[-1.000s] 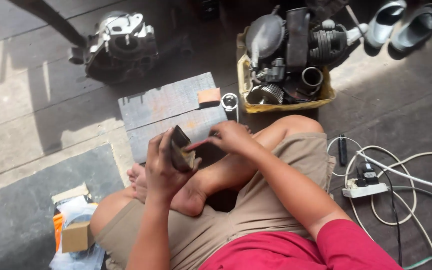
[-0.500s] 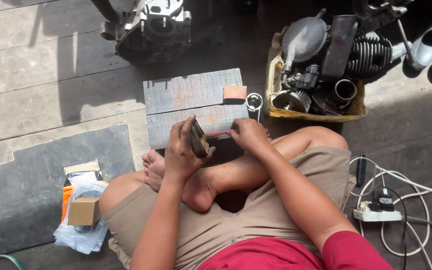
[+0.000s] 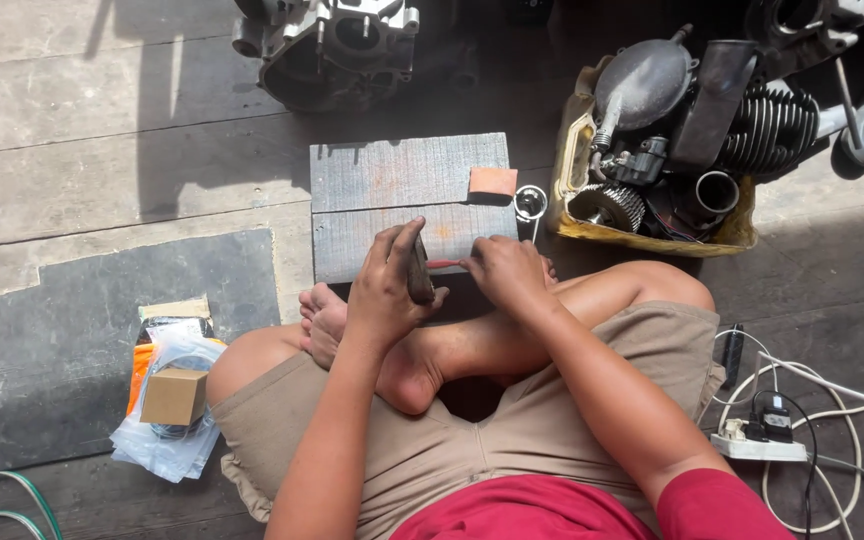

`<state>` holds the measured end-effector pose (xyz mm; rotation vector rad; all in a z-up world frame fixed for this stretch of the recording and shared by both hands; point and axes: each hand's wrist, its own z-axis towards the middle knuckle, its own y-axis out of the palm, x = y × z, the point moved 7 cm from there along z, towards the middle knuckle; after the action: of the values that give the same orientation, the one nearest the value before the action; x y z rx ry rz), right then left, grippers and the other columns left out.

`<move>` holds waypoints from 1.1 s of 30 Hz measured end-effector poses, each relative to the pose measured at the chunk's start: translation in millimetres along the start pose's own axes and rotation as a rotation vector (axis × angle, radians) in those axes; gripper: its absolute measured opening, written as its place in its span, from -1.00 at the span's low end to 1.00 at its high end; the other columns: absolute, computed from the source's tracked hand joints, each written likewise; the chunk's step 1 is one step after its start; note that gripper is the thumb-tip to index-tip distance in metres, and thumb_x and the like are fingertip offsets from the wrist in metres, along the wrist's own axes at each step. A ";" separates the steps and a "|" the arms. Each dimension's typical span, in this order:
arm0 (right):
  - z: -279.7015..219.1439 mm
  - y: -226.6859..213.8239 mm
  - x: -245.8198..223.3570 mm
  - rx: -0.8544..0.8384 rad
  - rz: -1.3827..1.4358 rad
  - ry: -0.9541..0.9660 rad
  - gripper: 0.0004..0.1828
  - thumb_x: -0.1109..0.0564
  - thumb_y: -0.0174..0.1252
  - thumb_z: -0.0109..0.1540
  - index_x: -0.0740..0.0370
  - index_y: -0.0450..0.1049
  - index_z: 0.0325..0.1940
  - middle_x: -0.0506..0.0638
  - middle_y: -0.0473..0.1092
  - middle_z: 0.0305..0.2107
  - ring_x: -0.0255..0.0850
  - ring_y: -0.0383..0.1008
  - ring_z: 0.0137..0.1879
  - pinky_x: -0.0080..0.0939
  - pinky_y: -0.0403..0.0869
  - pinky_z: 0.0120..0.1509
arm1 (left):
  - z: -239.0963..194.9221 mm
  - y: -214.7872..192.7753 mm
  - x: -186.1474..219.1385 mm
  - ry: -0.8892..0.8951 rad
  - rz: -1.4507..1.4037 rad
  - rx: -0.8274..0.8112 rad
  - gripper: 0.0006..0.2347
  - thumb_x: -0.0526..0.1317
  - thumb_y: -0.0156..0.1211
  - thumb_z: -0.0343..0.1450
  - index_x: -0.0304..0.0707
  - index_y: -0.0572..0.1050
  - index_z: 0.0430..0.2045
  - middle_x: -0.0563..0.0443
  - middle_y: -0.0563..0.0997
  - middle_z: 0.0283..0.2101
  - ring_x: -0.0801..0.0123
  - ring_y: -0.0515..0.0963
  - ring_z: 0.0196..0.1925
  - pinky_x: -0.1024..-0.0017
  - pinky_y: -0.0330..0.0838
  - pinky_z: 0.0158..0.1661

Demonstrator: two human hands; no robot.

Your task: Sanding a metal engine piston or component by hand using sandpaper to smooth the surface.

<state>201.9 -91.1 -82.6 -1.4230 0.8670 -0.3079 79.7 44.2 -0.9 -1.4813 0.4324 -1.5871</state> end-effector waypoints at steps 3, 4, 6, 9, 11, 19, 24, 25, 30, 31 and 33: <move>2.3 19.8 -3.7 -0.124 0.109 -0.007 -0.76 -0.09 0.19 0.24 0.07 0.60 -0.23 0.09 0.58 -0.39 0.15 0.64 -0.17 0.13 0.55 -0.09 | 1.3 -0.2 -2.4 0.010 0.010 -0.016 -0.08 -0.12 0.57 0.08 0.14 0.17 0.40 -0.09 0.39 0.16 -0.11 0.53 0.19 0.01 0.53 0.11; 3.4 15.3 -0.5 -0.124 0.108 -0.010 -0.76 -0.09 0.19 0.24 0.07 0.60 -0.23 0.09 0.58 -0.39 0.15 0.64 -0.17 0.13 0.55 -0.09 | 2.2 -1.7 -3.7 0.009 0.011 -0.013 -0.08 -0.12 0.57 0.08 0.14 0.17 0.40 -0.09 0.39 0.16 -0.11 0.53 0.19 0.01 0.53 0.11; 6.6 5.1 10.4 -0.076 0.019 0.058 -0.77 -0.08 0.19 0.26 0.06 0.61 -0.19 0.01 0.56 -0.42 0.04 0.65 -0.22 0.01 0.53 -0.09 | 2.3 -3.2 -8.2 0.004 0.020 -0.029 -0.06 -0.13 0.58 0.06 0.13 0.17 0.41 -0.11 0.42 0.17 -0.13 0.54 0.21 -0.01 0.52 0.13; -7.8 -4.1 -11.1 -0.166 0.213 0.032 -0.76 -0.05 0.18 0.28 0.14 0.59 -0.17 0.20 0.57 -0.36 0.27 0.61 -0.12 0.25 0.52 -0.07 | 4.4 -4.9 -11.6 0.023 -0.019 -0.065 -0.03 -0.15 0.59 0.07 0.14 0.12 0.44 -0.20 0.41 0.21 -0.25 0.51 0.24 -0.13 0.48 0.15; -4.3 12.1 -0.4 -0.139 0.180 0.046 -0.77 -0.06 0.19 0.29 0.10 0.60 -0.17 0.13 0.57 -0.38 0.19 0.62 -0.15 0.18 0.54 -0.07 | 1.1 -10.5 -9.6 -0.003 -0.035 -0.094 -0.04 -0.19 0.59 0.08 0.17 0.12 0.43 -0.17 0.40 0.22 -0.23 0.51 0.25 -0.12 0.47 0.16; 4.3 16.0 4.2 -0.139 0.184 0.030 -0.80 -0.03 0.23 0.26 0.11 0.61 -0.22 0.10 0.57 -0.41 0.18 0.63 -0.18 0.17 0.55 -0.08 | 8.8 -12.7 -18.4 -0.046 -0.107 -0.144 -0.07 -0.25 0.57 0.09 0.21 0.14 0.41 -0.13 0.39 0.25 -0.22 0.48 0.28 -0.15 0.44 0.19; 5.5 15.2 -8.8 0.272 -0.017 -0.170 -0.82 -0.05 0.23 0.30 0.06 0.51 -0.29 -0.11 0.40 -0.51 -0.14 0.56 -0.33 -0.20 0.52 -0.32 | 14.6 -13.8 -12.2 -0.071 -0.106 -0.177 -0.06 -0.28 0.58 0.10 0.23 0.13 0.41 -0.16 0.39 0.27 -0.28 0.48 0.27 -0.21 0.42 0.20; 7.0 13.7 -9.5 0.269 -0.015 -0.168 -0.82 -0.05 0.23 0.30 0.06 0.51 -0.29 -0.11 0.40 -0.51 -0.14 0.56 -0.33 -0.20 0.52 -0.32 | 16.0 -14.2 -11.3 -0.073 -0.106 -0.180 -0.06 -0.28 0.58 0.10 0.23 0.13 0.41 -0.16 0.39 0.27 -0.28 0.48 0.27 -0.21 0.42 0.20; 9.6 6.4 -14.5 0.273 0.011 -0.185 -0.82 -0.03 0.21 0.30 0.09 0.51 -0.26 -0.10 0.39 -0.51 -0.13 0.55 -0.34 -0.20 0.50 -0.35 | 27.0 -16.8 -18.1 -0.137 -0.179 -0.198 -0.04 -0.31 0.60 0.08 0.23 0.16 0.42 -0.24 0.40 0.28 -0.38 0.47 0.25 -0.26 0.38 0.22; 7.3 3.7 -16.1 0.271 0.010 -0.185 -0.82 -0.03 0.21 0.30 0.09 0.51 -0.26 -0.10 0.39 -0.51 -0.13 0.55 -0.34 -0.20 0.50 -0.35 | 30.5 -20.2 -19.7 -0.138 -0.180 -0.199 -0.04 -0.31 0.60 0.08 0.23 0.16 0.42 -0.24 0.40 0.28 -0.38 0.47 0.25 -0.26 0.38 0.22; 7.3 0.4 -15.8 0.236 0.110 -0.105 -0.77 -0.09 0.09 0.39 0.08 0.47 -0.16 -0.04 0.40 -0.47 -0.02 0.58 -0.34 -0.06 0.55 -0.32 | 37.4 -28.4 -25.3 -0.162 -0.261 -0.217 -0.04 -0.27 0.63 0.09 0.22 0.14 0.41 -0.33 0.44 0.24 -0.41 0.46 0.26 -0.25 0.33 0.26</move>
<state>196.2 -75.2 -78.3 -1.1586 0.7925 -0.2411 101.0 91.0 13.6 -1.8810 0.3363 -1.6431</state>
